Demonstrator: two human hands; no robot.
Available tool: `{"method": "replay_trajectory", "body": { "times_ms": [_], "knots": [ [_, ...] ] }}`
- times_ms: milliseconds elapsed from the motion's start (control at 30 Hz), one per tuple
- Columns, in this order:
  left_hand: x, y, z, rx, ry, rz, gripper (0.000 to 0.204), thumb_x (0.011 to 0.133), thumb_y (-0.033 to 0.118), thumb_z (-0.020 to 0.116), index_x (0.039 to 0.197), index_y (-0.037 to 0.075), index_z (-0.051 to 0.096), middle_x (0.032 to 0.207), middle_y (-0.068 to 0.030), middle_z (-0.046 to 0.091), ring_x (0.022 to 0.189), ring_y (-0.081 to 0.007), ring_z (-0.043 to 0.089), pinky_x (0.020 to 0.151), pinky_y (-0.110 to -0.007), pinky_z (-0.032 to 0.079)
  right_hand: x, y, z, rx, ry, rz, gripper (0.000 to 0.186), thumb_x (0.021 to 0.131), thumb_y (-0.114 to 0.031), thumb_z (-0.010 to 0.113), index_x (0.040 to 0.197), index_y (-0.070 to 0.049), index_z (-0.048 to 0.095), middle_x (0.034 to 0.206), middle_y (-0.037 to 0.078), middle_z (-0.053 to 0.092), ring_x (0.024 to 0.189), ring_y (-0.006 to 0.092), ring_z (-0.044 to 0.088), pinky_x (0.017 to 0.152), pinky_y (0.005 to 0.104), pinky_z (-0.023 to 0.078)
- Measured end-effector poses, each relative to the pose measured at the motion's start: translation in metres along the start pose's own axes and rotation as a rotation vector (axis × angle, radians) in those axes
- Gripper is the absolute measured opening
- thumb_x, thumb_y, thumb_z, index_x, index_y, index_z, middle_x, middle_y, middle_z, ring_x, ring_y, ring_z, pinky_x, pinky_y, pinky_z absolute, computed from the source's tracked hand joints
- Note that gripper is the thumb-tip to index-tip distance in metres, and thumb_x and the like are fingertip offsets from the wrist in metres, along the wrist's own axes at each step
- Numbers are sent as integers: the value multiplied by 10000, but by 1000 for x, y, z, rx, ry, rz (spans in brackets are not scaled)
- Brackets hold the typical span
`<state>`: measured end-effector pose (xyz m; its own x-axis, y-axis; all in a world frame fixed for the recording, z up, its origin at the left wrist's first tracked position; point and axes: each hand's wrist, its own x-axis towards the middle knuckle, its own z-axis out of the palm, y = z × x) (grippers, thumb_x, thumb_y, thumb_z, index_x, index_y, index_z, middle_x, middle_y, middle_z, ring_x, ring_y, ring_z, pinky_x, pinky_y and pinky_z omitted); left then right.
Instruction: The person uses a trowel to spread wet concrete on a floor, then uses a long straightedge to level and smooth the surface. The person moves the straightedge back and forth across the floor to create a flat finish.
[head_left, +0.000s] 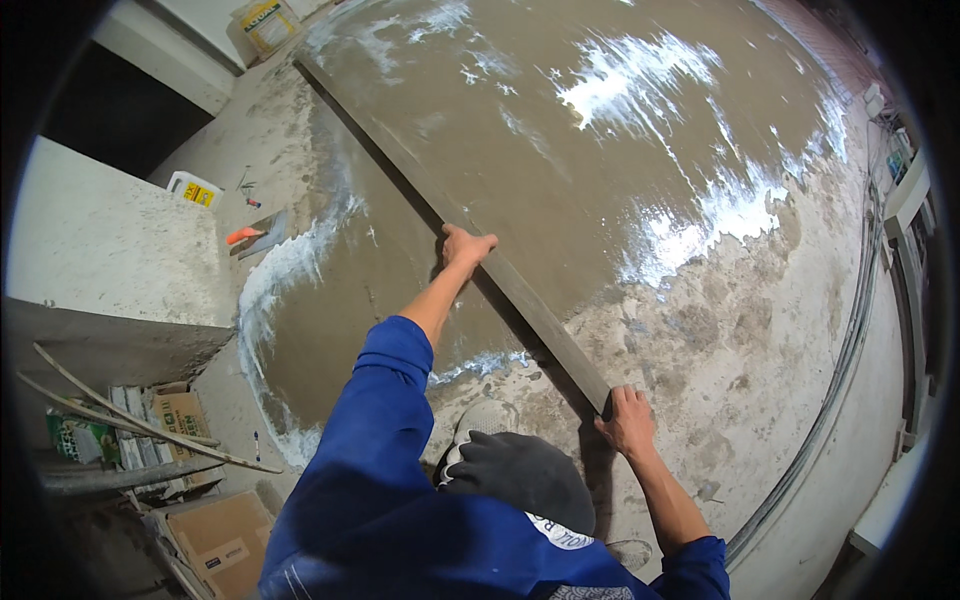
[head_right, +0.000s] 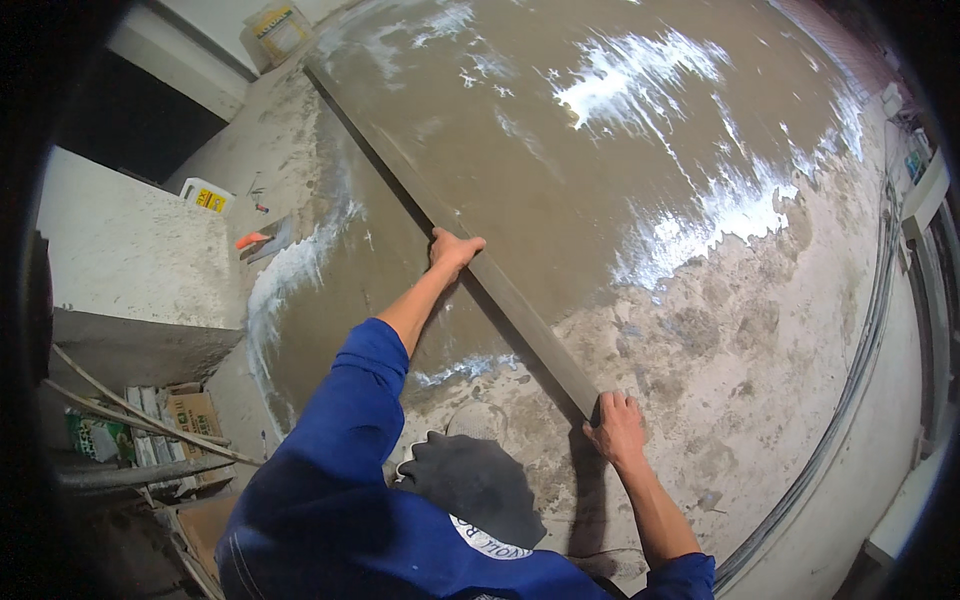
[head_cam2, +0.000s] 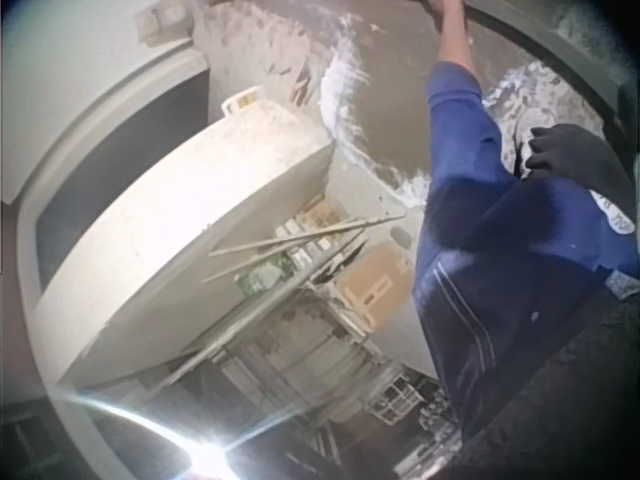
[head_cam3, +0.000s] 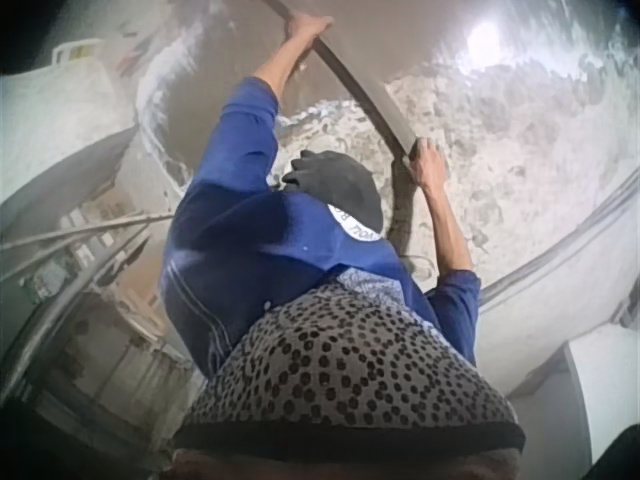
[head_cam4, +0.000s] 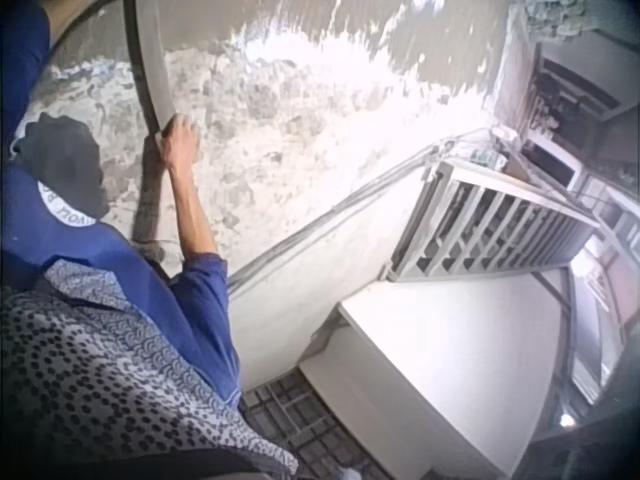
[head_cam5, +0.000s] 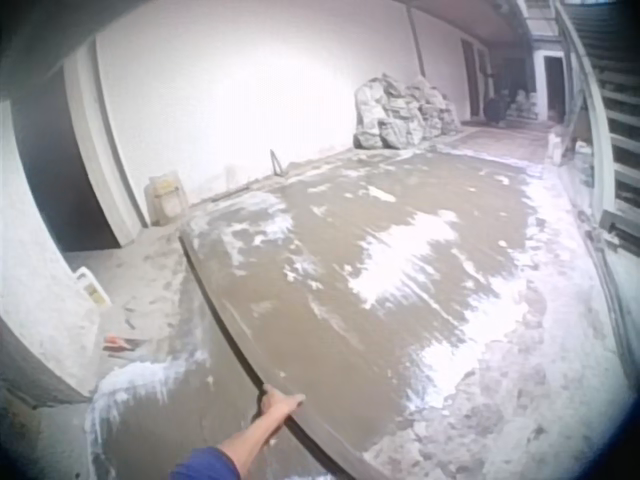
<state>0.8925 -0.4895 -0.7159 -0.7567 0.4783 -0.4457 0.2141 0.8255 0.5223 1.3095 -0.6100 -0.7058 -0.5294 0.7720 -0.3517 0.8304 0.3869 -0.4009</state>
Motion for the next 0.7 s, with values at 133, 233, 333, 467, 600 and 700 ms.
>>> {"method": "replay_trajectory", "body": {
  "times_ms": [133, 233, 333, 467, 600, 700],
  "knots": [
    [16, 2, -5, 6, -15, 25, 1141, 666, 358, 832, 1457, -147, 185, 1326, -339, 543, 1234, -418, 569, 1035, -435, 475, 13, -7, -2, -26, -11, 9, 575, 660, -270, 869, 1067, -36, 537, 1068, 151, 573, 1028, 382, 556, 855, 499, 483],
    [4, -3, -5, 42, -15, 62, 1218, 697, 408, 830, 1502, -131, 92, 1353, -334, 531, 1251, -412, 559, 1041, -438, 469, 0, -8, -7, -53, -53, 44, 556, 690, -298, 860, 1071, -49, 541, 1075, 149, 560, 1038, 391, 548, 893, 511, 470],
    [-36, -15, 9, 96, -57, 84, 1265, 734, 434, 818, 1533, -99, -4, 1375, -315, 526, 1256, -402, 559, 1027, -452, 479, -21, -3, -14, -70, -111, 128, 559, 698, -316, 854, 1074, -49, 538, 1084, 155, 558, 1051, 395, 549, 899, 512, 471],
    [-64, -13, 20, 74, -119, 50, 1270, 736, 447, 813, 1527, -113, -8, 1337, -315, 558, 1229, -403, 579, 1017, -451, 483, -18, -1, -10, -39, -112, 124, 532, 708, -306, 847, 1050, -40, 540, 1070, 164, 562, 1022, 396, 567, 846, 502, 496],
    [-49, -8, 18, 74, -85, 37, 1252, 700, 381, 803, 1529, -119, 10, 1299, -326, 578, 1234, -412, 570, 1046, -432, 459, -4, -3, -5, -10, -95, 95, 520, 705, -285, 850, 1040, -39, 538, 1073, 169, 566, 987, 399, 592, 824, 496, 505],
    [-28, -5, 15, 74, -61, 48, 1233, 707, 371, 796, 1535, -97, 11, 1257, -297, 614, 1170, -390, 619, 1009, -448, 497, 11, -10, -6, 19, -92, 66, 515, 716, -275, 845, 1051, -38, 534, 1079, 173, 568, 978, 405, 604, 818, 498, 509]
  ]
}}
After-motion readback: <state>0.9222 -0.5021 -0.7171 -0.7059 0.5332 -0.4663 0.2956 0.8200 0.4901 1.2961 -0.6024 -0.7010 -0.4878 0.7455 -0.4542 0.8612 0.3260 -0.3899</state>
